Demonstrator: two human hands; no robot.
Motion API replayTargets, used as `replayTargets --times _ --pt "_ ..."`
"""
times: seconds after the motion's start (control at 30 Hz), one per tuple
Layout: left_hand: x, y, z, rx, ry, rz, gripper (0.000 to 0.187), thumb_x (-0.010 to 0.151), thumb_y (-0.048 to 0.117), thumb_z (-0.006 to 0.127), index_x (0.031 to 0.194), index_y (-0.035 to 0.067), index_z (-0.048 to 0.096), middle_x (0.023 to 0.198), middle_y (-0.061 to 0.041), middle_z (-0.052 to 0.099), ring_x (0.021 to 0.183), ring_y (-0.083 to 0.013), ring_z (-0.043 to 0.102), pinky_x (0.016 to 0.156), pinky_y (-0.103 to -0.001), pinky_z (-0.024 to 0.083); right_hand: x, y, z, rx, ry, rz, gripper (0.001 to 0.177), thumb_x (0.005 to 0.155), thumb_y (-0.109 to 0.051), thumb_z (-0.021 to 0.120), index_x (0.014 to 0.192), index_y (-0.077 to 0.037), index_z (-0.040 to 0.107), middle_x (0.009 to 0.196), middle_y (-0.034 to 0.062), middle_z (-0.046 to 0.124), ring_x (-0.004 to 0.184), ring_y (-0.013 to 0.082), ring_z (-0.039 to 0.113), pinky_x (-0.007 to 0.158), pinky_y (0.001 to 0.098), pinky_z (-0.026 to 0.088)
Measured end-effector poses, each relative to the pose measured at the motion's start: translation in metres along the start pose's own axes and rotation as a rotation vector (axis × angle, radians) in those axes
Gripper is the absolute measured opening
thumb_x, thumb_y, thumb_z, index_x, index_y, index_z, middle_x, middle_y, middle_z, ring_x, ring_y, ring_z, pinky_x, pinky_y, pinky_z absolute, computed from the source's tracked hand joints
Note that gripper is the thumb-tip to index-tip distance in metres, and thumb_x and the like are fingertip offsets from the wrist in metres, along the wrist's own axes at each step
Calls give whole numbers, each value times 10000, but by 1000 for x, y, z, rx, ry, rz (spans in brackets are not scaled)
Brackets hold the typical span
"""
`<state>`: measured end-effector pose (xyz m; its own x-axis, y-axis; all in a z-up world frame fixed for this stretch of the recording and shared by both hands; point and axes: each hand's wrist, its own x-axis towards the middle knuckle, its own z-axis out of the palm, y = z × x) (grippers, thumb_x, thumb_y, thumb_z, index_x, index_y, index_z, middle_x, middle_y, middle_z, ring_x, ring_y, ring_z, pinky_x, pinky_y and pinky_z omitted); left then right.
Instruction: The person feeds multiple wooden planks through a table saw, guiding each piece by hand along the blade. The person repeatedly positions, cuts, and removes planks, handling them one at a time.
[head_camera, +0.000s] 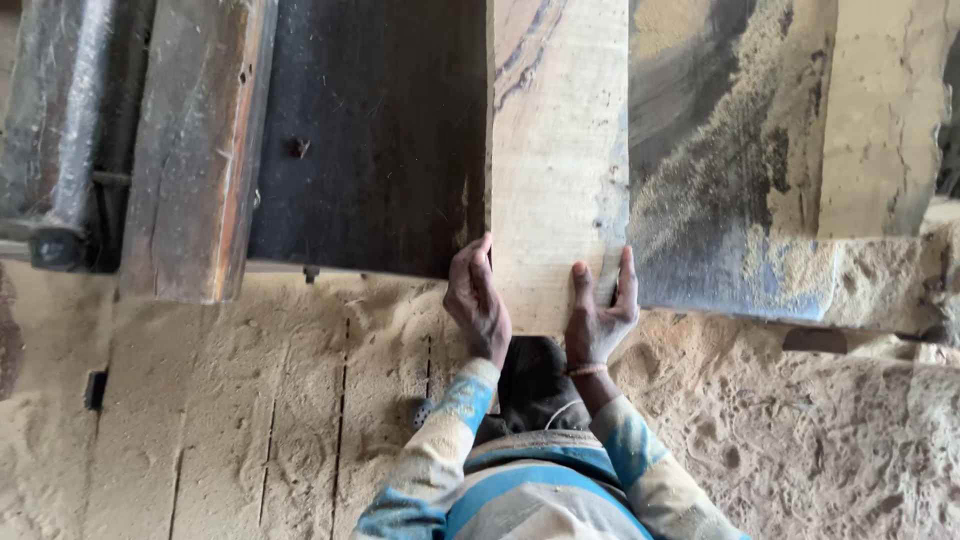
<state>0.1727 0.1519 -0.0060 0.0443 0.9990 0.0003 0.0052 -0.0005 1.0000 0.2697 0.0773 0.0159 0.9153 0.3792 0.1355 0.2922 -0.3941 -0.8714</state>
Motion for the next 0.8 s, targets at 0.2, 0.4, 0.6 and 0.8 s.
replayTargets --times 0.2,0.4,0.6,0.8 --pt "64 -6 47 -35 48 44 377 1122 284 447 1220 34 711 1224 -124 746 1149 -248 713 1008 -366 564 65 -3 43 24 25 -40 752 916 -269 788 1503 76 467 1551 241 515 1469 344 473 1241 456 354" --pt "125 -24 87 -3 69 36 423 1119 326 434 1199 38 734 1217 -126 762 1158 -264 723 1036 -382 550 125 -2 83 37 66 -53 776 890 -342 794 1490 45 490 1510 214 559 1401 326 554 1197 434 431" --pt "168 -38 109 -162 -24 51 456 1121 370 446 1272 25 703 1293 -158 732 1229 -287 677 1077 -399 514 170 3 114 -67 118 -14 760 844 -425 799 1485 -92 562 1443 140 652 1324 294 632 1152 439 488" --pt "115 -51 43 215 -187 101 450 1092 394 413 1327 66 612 1346 -158 649 1188 -283 679 979 -415 602 216 9 143 -142 114 -6 806 836 -532 768 1501 -142 532 1504 127 592 1393 307 559 1152 499 418"
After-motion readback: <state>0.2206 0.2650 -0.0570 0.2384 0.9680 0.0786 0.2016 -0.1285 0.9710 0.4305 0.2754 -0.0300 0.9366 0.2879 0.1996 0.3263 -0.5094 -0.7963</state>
